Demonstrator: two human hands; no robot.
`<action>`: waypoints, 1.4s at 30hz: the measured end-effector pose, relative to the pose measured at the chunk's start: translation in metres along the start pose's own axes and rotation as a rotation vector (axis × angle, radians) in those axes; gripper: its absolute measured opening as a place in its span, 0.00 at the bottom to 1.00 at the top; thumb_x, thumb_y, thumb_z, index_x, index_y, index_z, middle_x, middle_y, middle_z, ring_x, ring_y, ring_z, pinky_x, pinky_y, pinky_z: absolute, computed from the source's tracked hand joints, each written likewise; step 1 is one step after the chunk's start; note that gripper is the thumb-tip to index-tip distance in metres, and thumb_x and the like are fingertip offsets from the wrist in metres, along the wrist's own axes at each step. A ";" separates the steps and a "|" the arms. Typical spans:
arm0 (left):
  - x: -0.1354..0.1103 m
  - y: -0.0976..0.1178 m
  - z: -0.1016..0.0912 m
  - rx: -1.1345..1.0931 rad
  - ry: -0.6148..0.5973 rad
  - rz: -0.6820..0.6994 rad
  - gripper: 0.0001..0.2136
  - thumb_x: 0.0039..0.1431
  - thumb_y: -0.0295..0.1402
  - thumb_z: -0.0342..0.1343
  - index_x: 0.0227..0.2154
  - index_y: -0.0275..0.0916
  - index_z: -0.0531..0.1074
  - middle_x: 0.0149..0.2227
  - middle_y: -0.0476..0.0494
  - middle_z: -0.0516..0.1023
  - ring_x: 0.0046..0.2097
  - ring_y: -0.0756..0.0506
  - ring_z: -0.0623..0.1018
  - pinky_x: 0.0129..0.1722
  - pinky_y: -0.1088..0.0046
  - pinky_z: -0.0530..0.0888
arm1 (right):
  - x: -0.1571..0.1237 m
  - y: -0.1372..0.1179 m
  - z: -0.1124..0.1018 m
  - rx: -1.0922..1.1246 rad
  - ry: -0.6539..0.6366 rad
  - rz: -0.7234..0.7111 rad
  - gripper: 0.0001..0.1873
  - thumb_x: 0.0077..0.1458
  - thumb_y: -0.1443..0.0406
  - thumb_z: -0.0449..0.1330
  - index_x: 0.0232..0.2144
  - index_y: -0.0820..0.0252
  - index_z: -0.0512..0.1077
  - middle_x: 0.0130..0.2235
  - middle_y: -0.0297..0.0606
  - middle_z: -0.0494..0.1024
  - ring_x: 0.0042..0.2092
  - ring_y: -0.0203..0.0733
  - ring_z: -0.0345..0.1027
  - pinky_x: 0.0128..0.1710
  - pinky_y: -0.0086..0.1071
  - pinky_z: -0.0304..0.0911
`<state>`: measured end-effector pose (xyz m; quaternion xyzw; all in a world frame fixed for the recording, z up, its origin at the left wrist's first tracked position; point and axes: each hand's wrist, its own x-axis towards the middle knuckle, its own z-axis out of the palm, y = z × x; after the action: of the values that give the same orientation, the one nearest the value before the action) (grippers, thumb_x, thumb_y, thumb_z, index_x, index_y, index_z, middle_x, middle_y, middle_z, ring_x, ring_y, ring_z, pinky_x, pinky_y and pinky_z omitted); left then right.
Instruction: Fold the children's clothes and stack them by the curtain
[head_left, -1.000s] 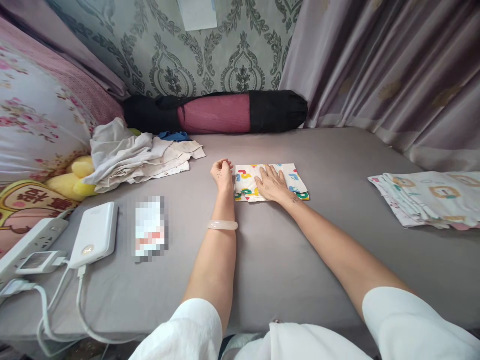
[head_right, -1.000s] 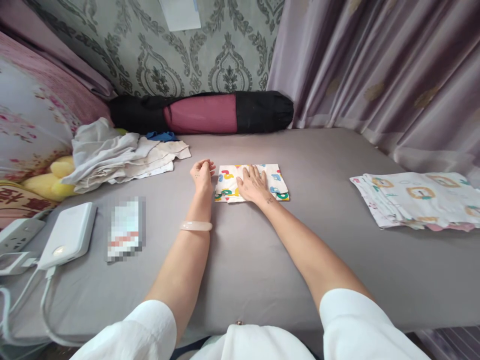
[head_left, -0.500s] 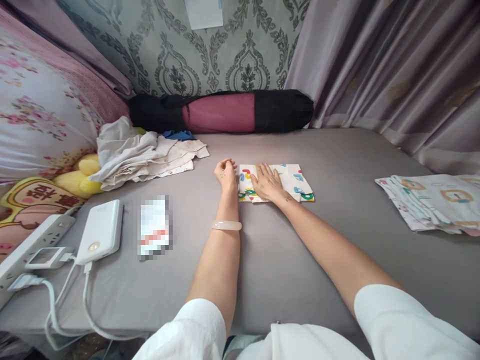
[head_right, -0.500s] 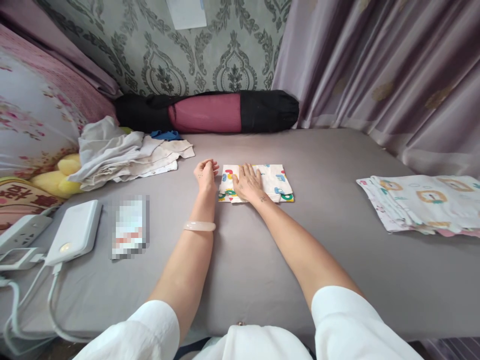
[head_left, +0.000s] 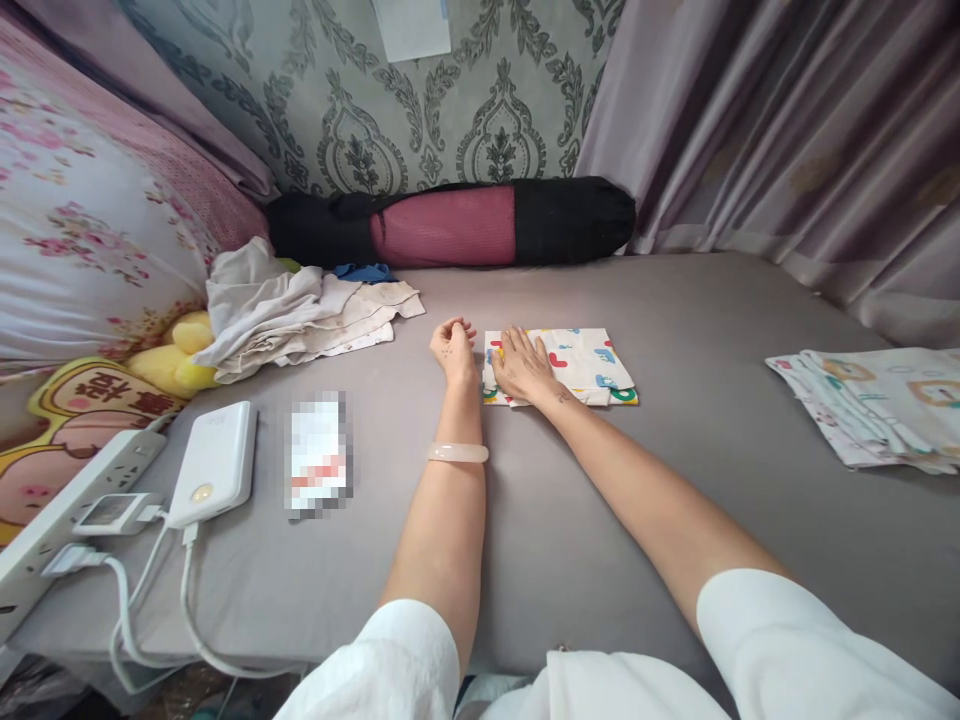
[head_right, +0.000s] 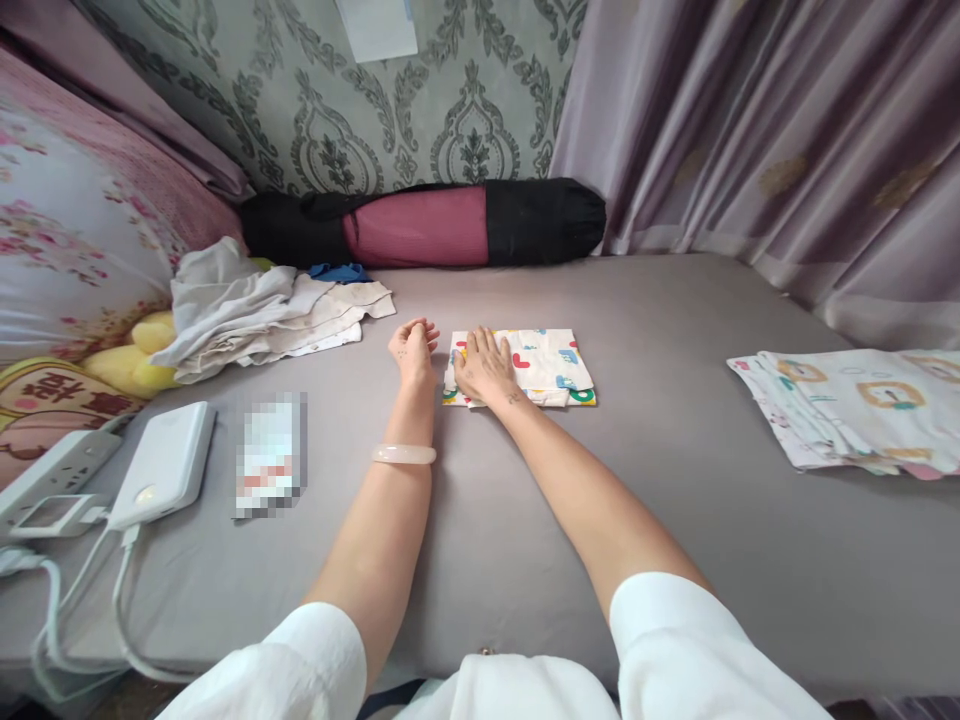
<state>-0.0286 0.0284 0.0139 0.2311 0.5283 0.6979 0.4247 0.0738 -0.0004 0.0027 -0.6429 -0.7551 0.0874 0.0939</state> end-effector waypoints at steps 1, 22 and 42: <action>0.000 0.000 0.000 0.000 0.000 0.003 0.06 0.55 0.27 0.49 0.33 0.37 0.71 0.31 0.47 0.77 0.30 0.52 0.77 0.32 0.78 0.69 | 0.000 0.001 0.001 -0.003 0.000 -0.001 0.34 0.67 0.57 0.36 0.68 0.73 0.51 0.71 0.48 0.46 0.72 0.48 0.36 0.69 0.48 0.31; 0.000 0.009 -0.001 0.022 0.047 0.020 0.07 0.56 0.27 0.48 0.34 0.36 0.70 0.33 0.45 0.78 0.32 0.50 0.80 0.33 0.76 0.70 | -0.004 -0.027 0.003 -0.006 -0.046 -0.155 0.32 0.67 0.61 0.37 0.66 0.75 0.55 0.70 0.52 0.50 0.71 0.50 0.37 0.69 0.50 0.32; -0.023 -0.030 0.009 1.033 -0.667 0.540 0.19 0.56 0.22 0.50 0.51 0.36 0.70 0.49 0.30 0.77 0.56 0.36 0.74 0.59 0.57 0.65 | -0.010 0.045 -0.009 -0.045 0.055 0.008 0.32 0.67 0.61 0.37 0.68 0.71 0.53 0.70 0.48 0.52 0.71 0.49 0.40 0.69 0.50 0.34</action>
<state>0.0012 0.0169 -0.0079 0.7319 0.5587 0.3284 0.2104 0.1210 -0.0034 0.0000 -0.6502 -0.7513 0.0530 0.1000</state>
